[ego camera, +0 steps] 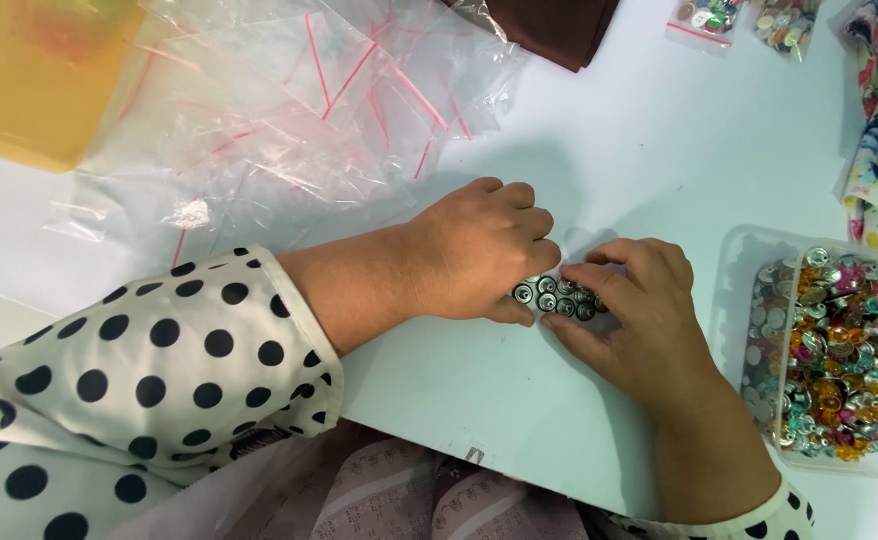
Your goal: Sorting small colorful buttons from a container and placing them into small plastic bags
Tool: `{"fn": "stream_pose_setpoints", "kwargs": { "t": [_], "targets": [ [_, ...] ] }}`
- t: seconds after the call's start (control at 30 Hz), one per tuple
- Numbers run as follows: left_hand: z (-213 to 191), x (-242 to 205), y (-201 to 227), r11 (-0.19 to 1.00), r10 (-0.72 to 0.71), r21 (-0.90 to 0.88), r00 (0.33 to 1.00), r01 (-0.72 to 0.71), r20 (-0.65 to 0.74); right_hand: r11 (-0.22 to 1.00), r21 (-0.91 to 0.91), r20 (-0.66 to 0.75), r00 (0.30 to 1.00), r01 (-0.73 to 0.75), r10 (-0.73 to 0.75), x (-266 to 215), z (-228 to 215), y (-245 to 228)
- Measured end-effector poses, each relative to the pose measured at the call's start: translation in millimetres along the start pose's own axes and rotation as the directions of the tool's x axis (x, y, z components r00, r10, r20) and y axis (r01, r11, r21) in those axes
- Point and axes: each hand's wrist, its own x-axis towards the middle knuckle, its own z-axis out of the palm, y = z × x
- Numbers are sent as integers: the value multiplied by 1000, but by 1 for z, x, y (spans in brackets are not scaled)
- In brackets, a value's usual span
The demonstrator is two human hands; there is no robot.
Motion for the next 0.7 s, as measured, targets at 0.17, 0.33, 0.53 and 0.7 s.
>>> {"fn": "stream_pose_setpoints", "kwargs": {
  "t": [0.17,0.33,0.53,0.7],
  "targets": [
    [-7,0,1,999,4,-34,997,-7,-78,999,17,-40,999,35,-35,-2,8,10],
    [-13,-2,8,999,40,-27,979,-46,-199,988,25,-104,984,151,-147,-4,6,11],
    [-52,-41,67,991,60,133,962,-25,-266,943,-136,-258,908,303,-329,-15,3,-8],
    [-76,-120,89,995,-94,-41,937,86,-336,937,-24,-275,899,349,-342,4,3,-48]
  ]
}}
